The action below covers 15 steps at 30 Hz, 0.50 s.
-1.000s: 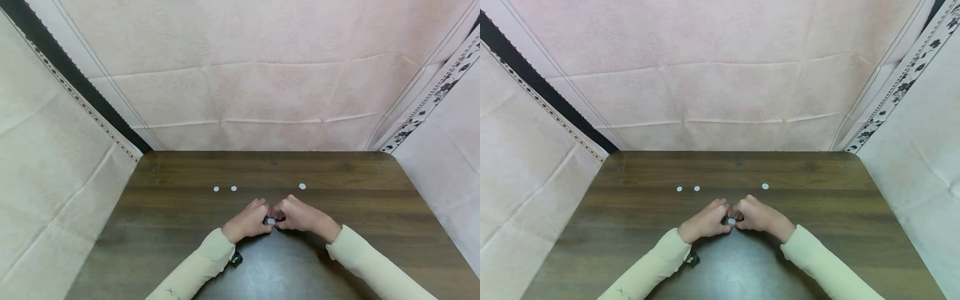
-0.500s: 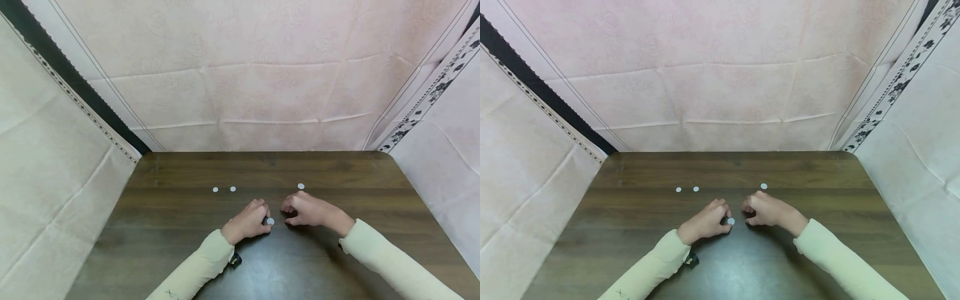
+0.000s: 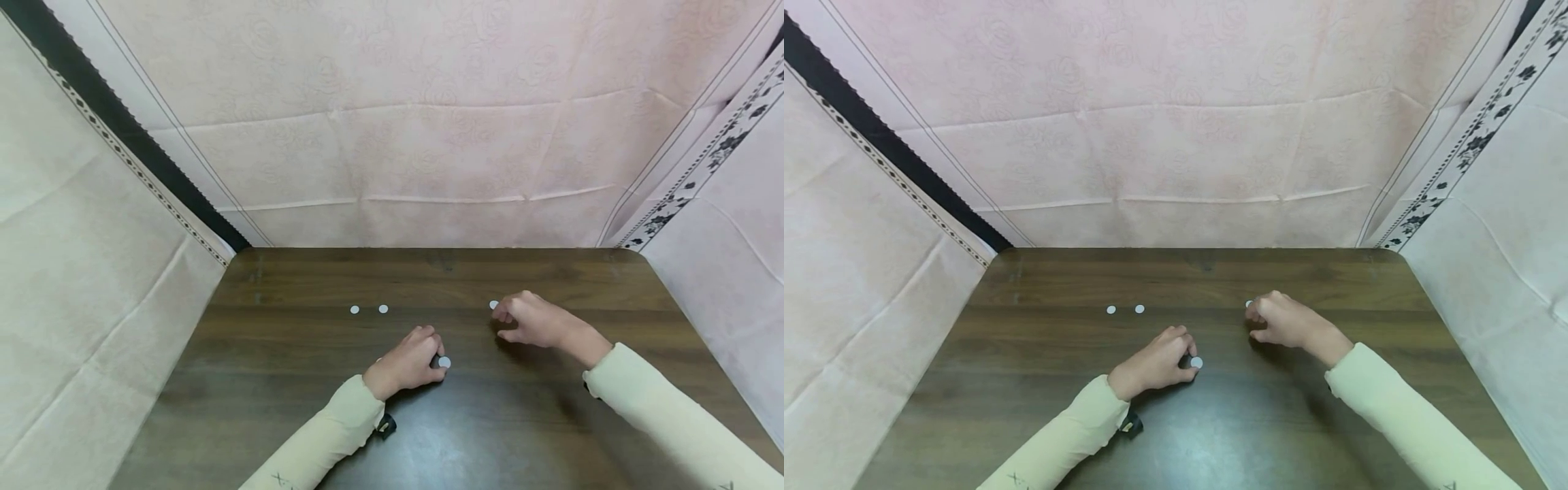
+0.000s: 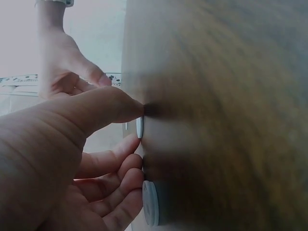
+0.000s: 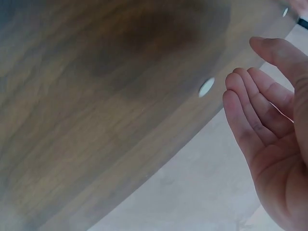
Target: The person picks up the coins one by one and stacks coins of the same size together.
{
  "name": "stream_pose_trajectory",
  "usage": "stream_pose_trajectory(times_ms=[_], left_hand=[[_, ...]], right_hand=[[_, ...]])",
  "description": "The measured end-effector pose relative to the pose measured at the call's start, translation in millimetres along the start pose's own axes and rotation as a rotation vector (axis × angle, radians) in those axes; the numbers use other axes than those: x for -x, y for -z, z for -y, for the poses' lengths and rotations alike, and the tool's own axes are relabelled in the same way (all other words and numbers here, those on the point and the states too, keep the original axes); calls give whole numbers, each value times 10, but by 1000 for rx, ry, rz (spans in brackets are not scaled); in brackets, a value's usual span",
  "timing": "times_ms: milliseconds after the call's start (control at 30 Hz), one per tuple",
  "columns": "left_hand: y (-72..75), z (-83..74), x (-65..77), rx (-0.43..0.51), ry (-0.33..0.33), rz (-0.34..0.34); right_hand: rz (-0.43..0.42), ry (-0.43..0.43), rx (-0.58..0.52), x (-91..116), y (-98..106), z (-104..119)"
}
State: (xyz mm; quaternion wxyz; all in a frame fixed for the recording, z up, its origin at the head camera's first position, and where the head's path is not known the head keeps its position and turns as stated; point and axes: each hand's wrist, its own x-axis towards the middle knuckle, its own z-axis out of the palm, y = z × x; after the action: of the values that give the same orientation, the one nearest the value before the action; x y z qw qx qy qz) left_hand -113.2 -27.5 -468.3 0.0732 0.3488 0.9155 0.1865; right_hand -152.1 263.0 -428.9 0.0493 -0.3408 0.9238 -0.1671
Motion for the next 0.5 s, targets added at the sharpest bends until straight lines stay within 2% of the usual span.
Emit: stream_pose_trajectory(times_ms=[333,500], left_hand=[[-23,16,-5,-1,15,22],[-19,6,-4,-1,33,34]], right_hand=[[-18,-71,23,-143,35,-285],[-37,-67,39,-230,3,-384]])
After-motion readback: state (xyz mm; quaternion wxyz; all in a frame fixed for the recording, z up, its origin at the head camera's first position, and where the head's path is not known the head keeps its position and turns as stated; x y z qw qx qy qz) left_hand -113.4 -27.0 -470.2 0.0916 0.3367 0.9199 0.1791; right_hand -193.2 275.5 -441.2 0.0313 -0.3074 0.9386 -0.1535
